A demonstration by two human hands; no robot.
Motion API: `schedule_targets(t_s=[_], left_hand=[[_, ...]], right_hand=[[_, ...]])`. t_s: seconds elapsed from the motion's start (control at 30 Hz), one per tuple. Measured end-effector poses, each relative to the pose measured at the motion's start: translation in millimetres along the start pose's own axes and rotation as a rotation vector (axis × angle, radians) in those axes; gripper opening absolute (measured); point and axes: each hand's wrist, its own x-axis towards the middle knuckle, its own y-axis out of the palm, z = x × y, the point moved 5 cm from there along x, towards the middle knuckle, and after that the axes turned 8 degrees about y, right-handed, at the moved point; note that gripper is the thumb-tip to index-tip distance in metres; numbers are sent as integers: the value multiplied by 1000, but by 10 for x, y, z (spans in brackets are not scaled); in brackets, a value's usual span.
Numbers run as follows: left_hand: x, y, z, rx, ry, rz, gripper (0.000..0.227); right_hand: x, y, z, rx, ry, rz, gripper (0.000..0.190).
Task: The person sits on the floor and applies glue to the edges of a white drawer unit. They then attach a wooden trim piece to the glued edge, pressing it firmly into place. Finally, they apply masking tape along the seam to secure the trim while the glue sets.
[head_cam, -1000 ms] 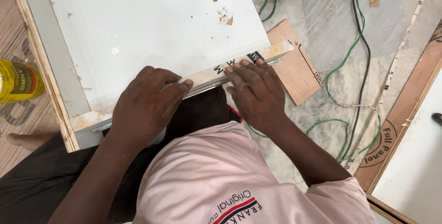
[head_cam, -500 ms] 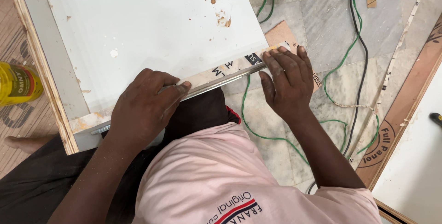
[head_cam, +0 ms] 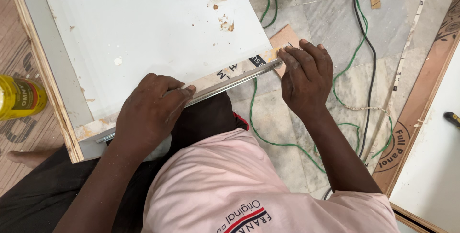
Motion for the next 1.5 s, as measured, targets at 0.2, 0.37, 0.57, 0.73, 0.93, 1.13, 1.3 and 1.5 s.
schedule_targets(t_s=[0.2,0.37,0.57,0.73,0.93,1.13,1.3,1.5], left_hand=[[14,-22,-19,-7,-13,11,14],[39,-69,-36,22,-50,108,26],[215,-148,-204,161,-21,156,27],[639,172,-384,-51,142,139,47],[859,506,-343,-122,128,198,41],[848,566,-291,-127,129,169,33],[847,555,-306,-130,159,151,36],[869,548,-311,-137,161,175,40]], right_hand=[[-11,-45,-338,344,282,-23,38],[-285,238,-519,822,543,-41,28],[-509,596,-461,1232,718,-45,32],[-582,457,-93,864,580,-45,45],[-568,471,56,762,612,-5,51],[-554,466,143,710,609,4,51],[-545,468,192,658,594,-8,50],[-588,468,214,667,619,14,48]])
